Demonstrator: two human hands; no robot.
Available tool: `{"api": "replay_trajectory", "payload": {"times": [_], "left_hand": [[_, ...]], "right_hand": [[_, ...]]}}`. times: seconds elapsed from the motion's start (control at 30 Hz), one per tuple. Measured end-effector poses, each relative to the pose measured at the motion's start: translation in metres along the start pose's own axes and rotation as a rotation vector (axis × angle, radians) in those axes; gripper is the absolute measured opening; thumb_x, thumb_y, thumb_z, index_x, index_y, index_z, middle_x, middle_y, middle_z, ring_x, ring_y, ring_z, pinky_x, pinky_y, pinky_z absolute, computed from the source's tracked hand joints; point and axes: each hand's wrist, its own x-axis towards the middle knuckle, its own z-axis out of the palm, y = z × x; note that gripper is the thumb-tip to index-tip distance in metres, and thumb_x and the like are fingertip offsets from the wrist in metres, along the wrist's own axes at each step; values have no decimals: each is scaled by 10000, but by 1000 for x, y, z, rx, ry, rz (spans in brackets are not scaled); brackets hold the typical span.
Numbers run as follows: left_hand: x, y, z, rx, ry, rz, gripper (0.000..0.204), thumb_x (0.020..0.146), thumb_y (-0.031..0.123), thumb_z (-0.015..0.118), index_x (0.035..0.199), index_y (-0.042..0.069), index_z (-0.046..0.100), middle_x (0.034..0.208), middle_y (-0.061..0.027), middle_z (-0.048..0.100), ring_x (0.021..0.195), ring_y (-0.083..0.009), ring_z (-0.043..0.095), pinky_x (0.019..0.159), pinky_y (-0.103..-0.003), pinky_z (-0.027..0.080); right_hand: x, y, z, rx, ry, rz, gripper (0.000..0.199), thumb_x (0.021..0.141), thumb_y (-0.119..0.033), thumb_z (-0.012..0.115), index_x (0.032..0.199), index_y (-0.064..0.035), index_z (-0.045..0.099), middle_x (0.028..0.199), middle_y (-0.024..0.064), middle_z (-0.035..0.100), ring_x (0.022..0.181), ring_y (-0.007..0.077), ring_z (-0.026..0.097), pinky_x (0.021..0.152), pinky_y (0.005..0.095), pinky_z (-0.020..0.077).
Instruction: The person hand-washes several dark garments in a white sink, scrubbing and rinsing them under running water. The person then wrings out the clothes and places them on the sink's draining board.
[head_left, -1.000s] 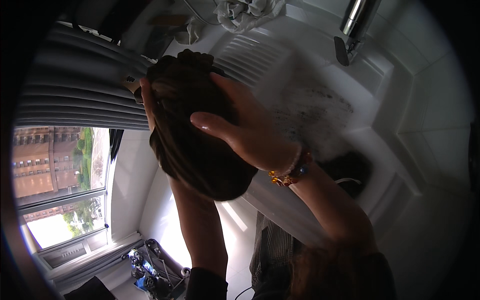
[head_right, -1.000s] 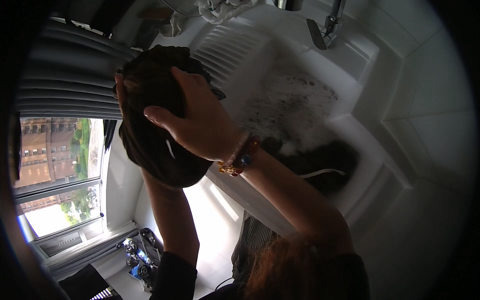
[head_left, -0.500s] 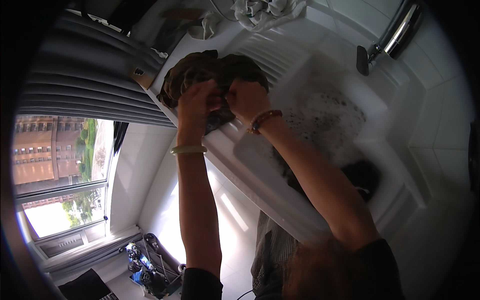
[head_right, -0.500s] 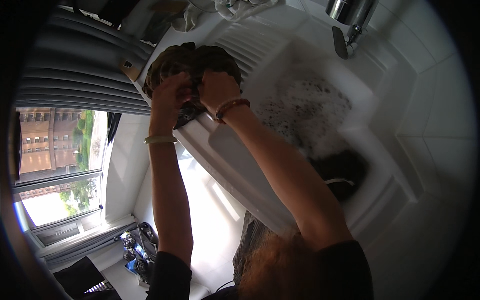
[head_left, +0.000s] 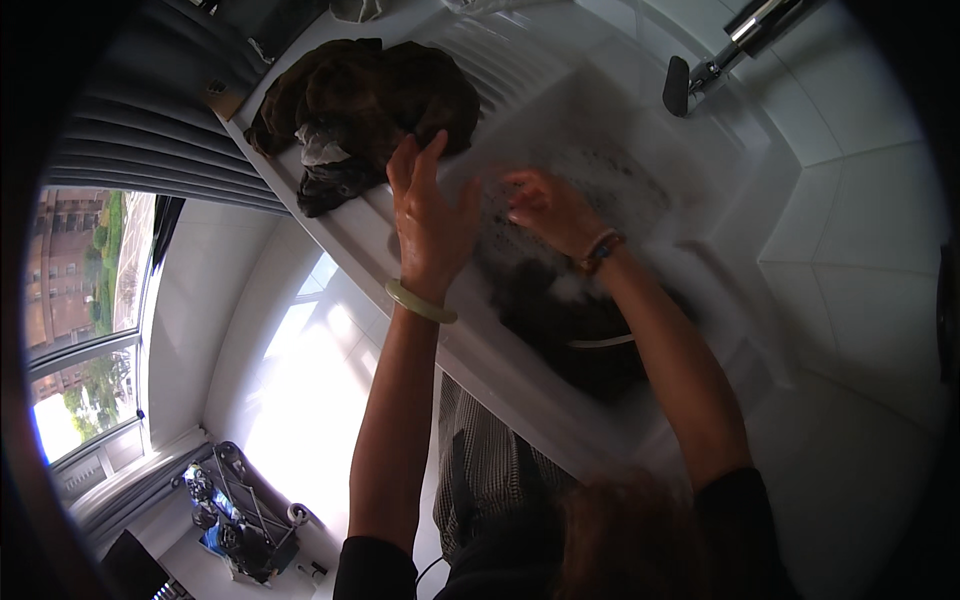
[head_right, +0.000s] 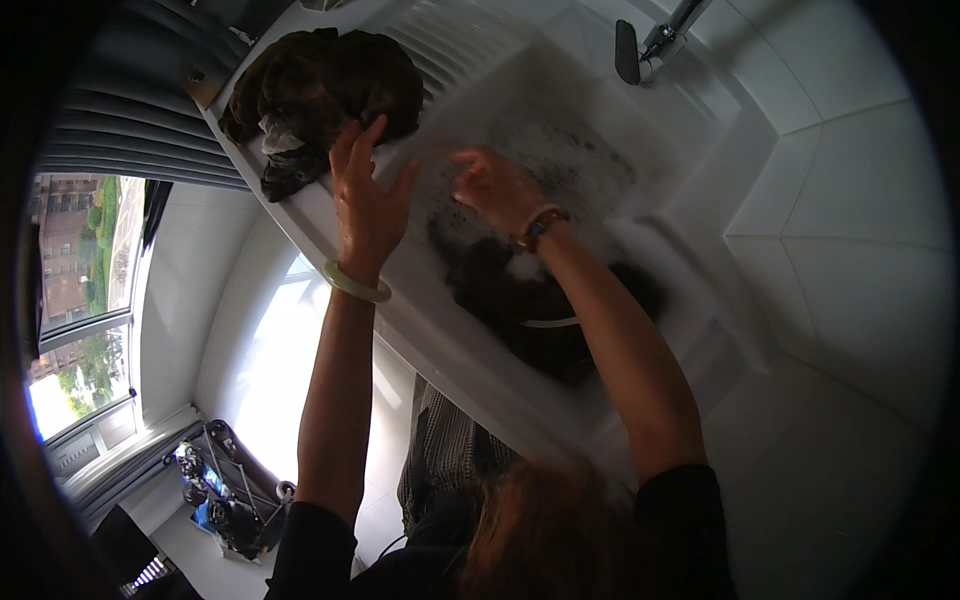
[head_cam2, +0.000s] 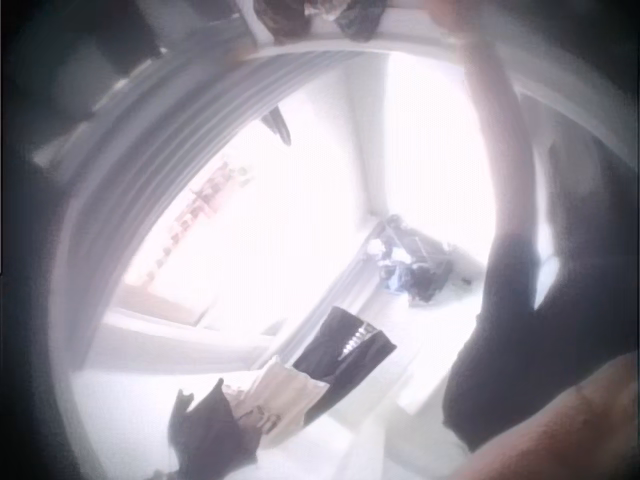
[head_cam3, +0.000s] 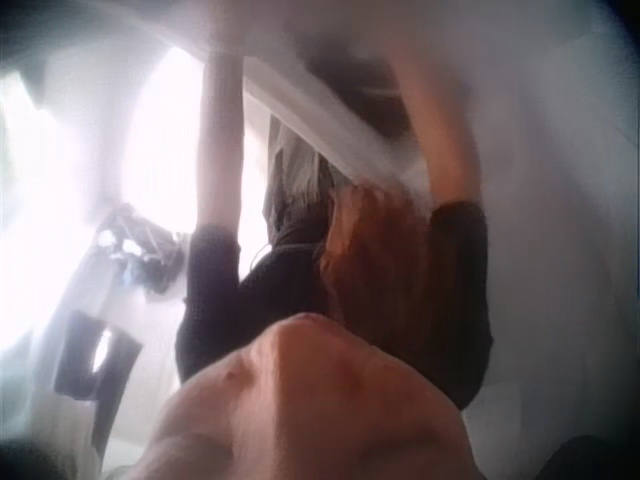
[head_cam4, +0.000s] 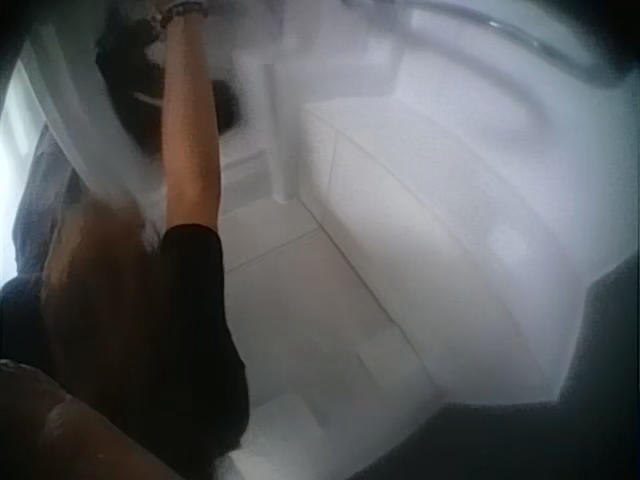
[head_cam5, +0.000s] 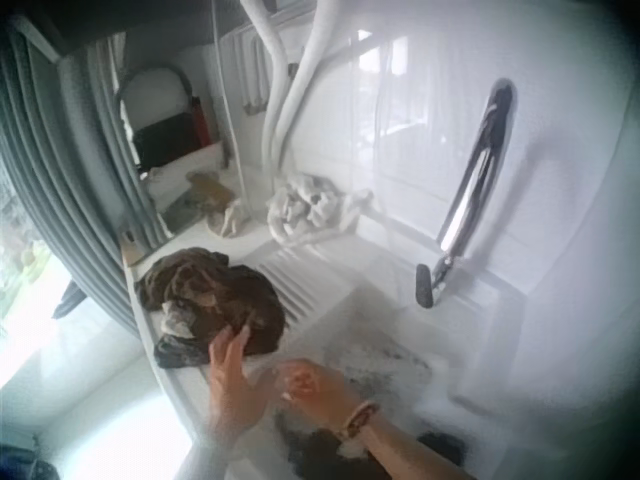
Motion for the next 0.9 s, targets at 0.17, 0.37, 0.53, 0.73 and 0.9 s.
{"api": "replay_trajectory", "payload": {"times": [0.17,0.37,0.53,0.73,0.9], "left_hand": [[-54,18,-6,-213,-299,-262,312,866,114,740,1167,56,688,1176,-133,674,1070,-292,671,899,-393,553],[-74,44,-16,-335,-593,-336,331,867,152,741,1169,37,670,1129,-164,688,1054,-292,681,887,-377,552],[-98,60,-11,-363,-762,-316,381,855,188,755,1187,28,657,1150,-177,679,1043,-316,681,878,-389,551],[-116,73,-28,-281,-767,-385,349,858,145,735,1176,20,663,1139,-193,681,1031,-328,686,878,-387,553],[-114,57,-40,-315,-643,-405,435,817,111,768,1200,16,584,1055,-172,711,954,-304,710,819,-389,564]], "right_hand": [[-79,71,9,-626,-234,124,1160,670,-579,862,1520,16,342,1499,272,428,1362,407,456,1147,506,373],[-123,62,24,-800,-341,178,1156,630,-506,896,1506,21,358,1499,276,416,1350,420,461,1124,488,407],[-131,73,36,-672,-265,258,677,849,-272,760,1441,-76,497,1462,169,492,1312,358,514,1062,477,476],[-133,48,36,-552,109,276,394,868,-111,675,1261,-106,658,1116,132,710,1010,359,686,871,468,563],[-132,-9,4,-210,482,-39,294,850,-102,699,1122,8,686,914,193,727,876,348,714,769,434,562]]}}
